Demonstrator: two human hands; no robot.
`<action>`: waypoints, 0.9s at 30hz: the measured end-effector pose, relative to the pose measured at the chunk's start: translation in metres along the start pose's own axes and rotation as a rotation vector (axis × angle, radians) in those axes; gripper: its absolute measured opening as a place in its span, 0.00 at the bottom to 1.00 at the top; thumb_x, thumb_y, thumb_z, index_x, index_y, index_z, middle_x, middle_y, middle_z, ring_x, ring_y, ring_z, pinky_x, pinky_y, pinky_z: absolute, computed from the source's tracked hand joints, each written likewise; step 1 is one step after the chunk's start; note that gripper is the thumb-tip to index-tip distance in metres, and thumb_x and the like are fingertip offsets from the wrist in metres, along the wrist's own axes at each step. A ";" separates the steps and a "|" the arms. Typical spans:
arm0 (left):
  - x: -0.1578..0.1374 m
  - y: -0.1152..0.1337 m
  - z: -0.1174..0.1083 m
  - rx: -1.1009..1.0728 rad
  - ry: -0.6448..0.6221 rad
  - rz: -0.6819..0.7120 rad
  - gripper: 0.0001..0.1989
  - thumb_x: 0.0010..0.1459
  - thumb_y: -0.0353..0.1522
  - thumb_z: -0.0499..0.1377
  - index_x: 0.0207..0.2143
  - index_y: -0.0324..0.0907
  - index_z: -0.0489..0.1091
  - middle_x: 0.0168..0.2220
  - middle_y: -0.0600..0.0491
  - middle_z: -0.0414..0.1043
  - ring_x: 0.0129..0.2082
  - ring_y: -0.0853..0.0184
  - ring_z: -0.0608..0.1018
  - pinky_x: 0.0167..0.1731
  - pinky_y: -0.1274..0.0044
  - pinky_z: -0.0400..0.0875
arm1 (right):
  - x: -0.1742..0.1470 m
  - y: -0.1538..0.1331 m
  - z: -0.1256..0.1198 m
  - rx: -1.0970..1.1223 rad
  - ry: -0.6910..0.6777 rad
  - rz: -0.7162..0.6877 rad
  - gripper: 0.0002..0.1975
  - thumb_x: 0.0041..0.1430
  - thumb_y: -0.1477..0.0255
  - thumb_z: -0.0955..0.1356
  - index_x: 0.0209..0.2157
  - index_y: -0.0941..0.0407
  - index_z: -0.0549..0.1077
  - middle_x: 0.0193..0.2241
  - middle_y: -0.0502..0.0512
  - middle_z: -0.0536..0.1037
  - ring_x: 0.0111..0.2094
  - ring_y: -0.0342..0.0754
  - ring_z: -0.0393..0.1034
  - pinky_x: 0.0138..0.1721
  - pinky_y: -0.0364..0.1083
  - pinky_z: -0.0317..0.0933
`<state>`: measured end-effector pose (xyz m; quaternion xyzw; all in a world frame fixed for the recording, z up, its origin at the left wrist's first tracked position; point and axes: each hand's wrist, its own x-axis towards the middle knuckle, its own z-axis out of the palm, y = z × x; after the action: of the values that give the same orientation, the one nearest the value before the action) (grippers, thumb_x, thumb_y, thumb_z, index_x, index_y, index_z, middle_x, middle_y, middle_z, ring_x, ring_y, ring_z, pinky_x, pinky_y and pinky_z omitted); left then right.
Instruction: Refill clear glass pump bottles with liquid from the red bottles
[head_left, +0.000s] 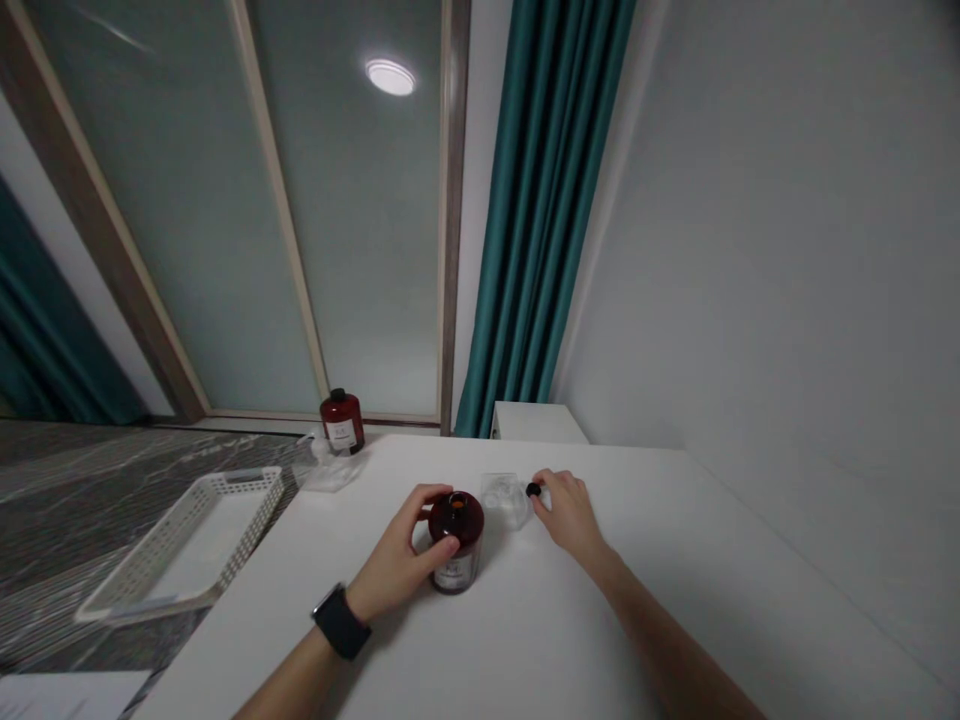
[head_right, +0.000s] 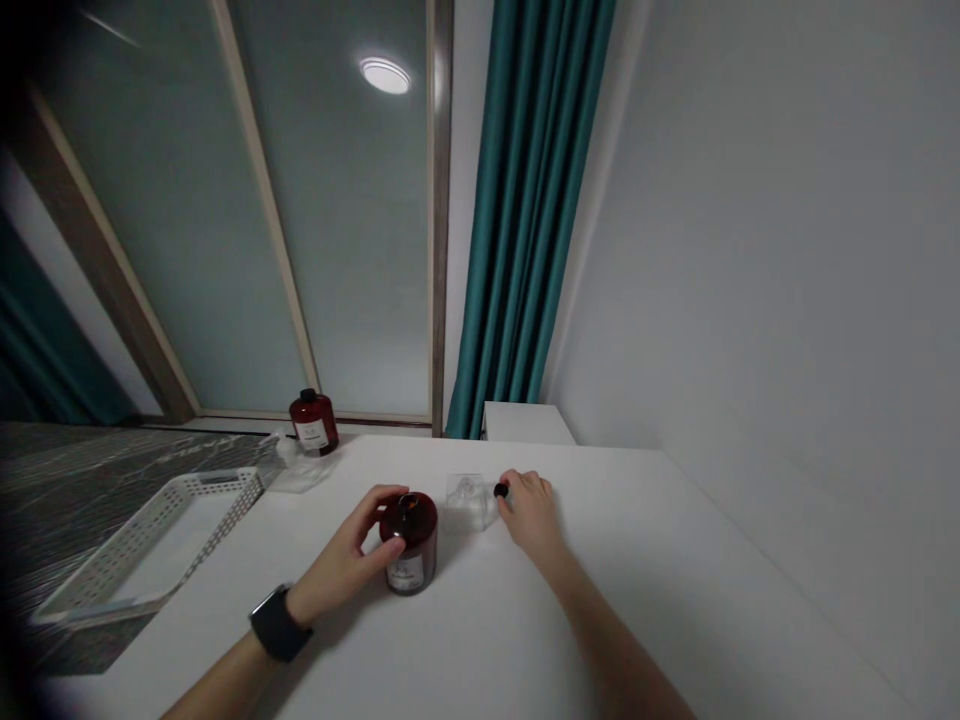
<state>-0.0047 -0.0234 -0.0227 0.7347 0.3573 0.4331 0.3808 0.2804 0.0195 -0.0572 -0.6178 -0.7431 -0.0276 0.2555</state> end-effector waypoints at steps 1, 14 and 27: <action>0.000 0.000 0.000 0.005 0.000 0.000 0.22 0.59 0.36 0.60 0.54 0.43 0.62 0.52 0.45 0.67 0.50 0.55 0.73 0.53 0.63 0.66 | 0.005 0.001 0.001 -0.015 -0.006 0.011 0.06 0.59 0.76 0.67 0.39 0.53 0.70 0.38 0.55 0.79 0.44 0.55 0.69 0.45 0.50 0.55; 0.000 -0.001 -0.001 0.019 0.016 0.006 0.22 0.58 0.35 0.61 0.54 0.44 0.63 0.53 0.45 0.67 0.49 0.55 0.74 0.51 0.64 0.69 | 0.035 0.017 0.024 -0.052 -0.076 0.066 0.11 0.56 0.78 0.69 0.41 0.54 0.72 0.38 0.58 0.81 0.44 0.55 0.72 0.48 0.51 0.55; -0.001 -0.005 -0.003 -0.034 -0.007 0.021 0.21 0.60 0.36 0.59 0.55 0.44 0.63 0.53 0.45 0.67 0.52 0.55 0.73 0.52 0.65 0.67 | 0.018 -0.014 -0.022 0.343 0.276 -0.018 0.11 0.61 0.73 0.61 0.44 0.54 0.71 0.44 0.60 0.76 0.49 0.55 0.69 0.52 0.57 0.62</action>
<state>-0.0089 -0.0215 -0.0263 0.7333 0.3406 0.4408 0.3899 0.2733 0.0247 -0.0271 -0.5490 -0.7004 0.0124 0.4560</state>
